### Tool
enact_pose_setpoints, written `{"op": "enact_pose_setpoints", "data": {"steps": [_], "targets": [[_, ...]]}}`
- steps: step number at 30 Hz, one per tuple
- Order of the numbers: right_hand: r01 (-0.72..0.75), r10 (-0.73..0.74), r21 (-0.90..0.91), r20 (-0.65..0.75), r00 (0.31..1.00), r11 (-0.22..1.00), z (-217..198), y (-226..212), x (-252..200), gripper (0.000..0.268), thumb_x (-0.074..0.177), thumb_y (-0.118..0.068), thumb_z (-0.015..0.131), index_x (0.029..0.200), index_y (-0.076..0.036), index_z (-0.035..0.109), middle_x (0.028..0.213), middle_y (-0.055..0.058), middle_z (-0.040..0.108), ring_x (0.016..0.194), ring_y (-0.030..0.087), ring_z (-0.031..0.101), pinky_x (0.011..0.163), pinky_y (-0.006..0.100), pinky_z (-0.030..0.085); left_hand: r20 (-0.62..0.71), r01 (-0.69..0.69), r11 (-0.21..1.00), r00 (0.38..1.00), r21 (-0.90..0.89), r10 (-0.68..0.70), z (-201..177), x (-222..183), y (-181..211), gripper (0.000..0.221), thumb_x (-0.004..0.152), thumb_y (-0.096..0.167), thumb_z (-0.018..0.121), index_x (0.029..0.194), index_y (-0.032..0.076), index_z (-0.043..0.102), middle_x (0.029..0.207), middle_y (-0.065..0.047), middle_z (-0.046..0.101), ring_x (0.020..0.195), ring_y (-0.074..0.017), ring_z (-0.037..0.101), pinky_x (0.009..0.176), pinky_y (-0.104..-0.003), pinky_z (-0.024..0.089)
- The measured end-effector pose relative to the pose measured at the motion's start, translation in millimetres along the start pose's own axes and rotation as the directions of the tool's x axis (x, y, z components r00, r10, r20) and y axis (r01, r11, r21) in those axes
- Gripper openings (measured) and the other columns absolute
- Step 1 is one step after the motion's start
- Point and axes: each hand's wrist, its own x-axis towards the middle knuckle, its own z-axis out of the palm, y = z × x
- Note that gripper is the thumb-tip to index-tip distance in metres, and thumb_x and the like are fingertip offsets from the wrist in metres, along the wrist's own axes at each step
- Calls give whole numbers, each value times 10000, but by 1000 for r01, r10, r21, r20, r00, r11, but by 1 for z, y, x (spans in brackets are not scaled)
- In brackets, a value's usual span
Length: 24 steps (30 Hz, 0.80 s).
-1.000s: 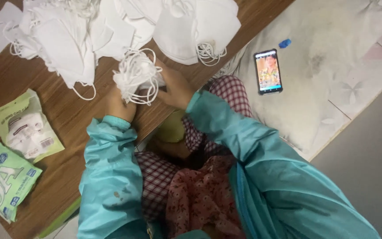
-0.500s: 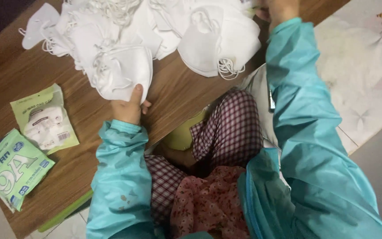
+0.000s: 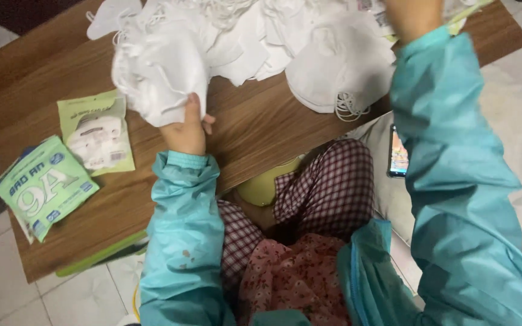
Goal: Inspecting individual face masks for quality and stacking them neatly on a wooden surface.
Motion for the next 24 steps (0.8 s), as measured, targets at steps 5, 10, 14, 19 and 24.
{"op": "enact_pose_setpoints", "data": {"steps": [5, 10, 14, 19, 24], "targets": [[247, -242, 9, 237, 941, 969, 137, -16, -74, 377, 1122, -53, 697, 1376, 12, 426, 897, 293, 721, 623, 380, 733, 586, 427, 607, -243, -47, 999, 969, -8, 44, -12, -3, 38, 339, 1020, 272, 618, 797, 20, 660, 592, -142, 710, 387, -147, 598, 356, -242, 458], [481, -441, -11, 381, 813, 877, 265, 66, -165, 585, 852, -253, 908, 1324, -39, 636, 1355, 167, 579, 1309, 324, 567, 1122, 443, 456, -347, 305, 878, 922, 369, -174, -34, -31, 90, 749, 871, 847, 229, 790, 347, 780, 672, 148, 698, 574, -46, 593, 710, -195, 552], [-187, -15, 247, 640, 768, 951, 302, 137, -194, 734, 868, 5, 705, 1548, -111, 455, 1666, 159, 244, 986, 445, 704, 565, 411, 689, -392, 321, 873, 905, 368, -167, -27, -41, 95, 691, 893, 815, 270, 786, 367, 785, 667, 157, 706, 635, -55, 635, 775, -192, 558], [-497, 180, 333, 658, 731, 801, 247, 87, -178, 527, 965, -96, 693, 1462, -34, 528, 1353, 224, 646, 963, 286, 761, 713, 389, 690, -167, 94, 994, 982, 51, -84, -18, -10, 28, 435, 962, 385, 669, 663, 70, 692, 604, -90, 726, 457, -110, 614, 463, -223, 455], [-476, 141, 667, 492, 859, 574, 217, 128, -182, 495, 953, -262, 714, 1394, -102, 556, 1276, 203, 621, 1087, 343, 630, 826, 467, 556, 333, 18, 926, 930, 378, -154, 15, -12, -16, 538, 855, 414, 855, 1134, -28, 729, 1037, -221, 760, 1021, -318, 737, 885, -470, 580]]}}
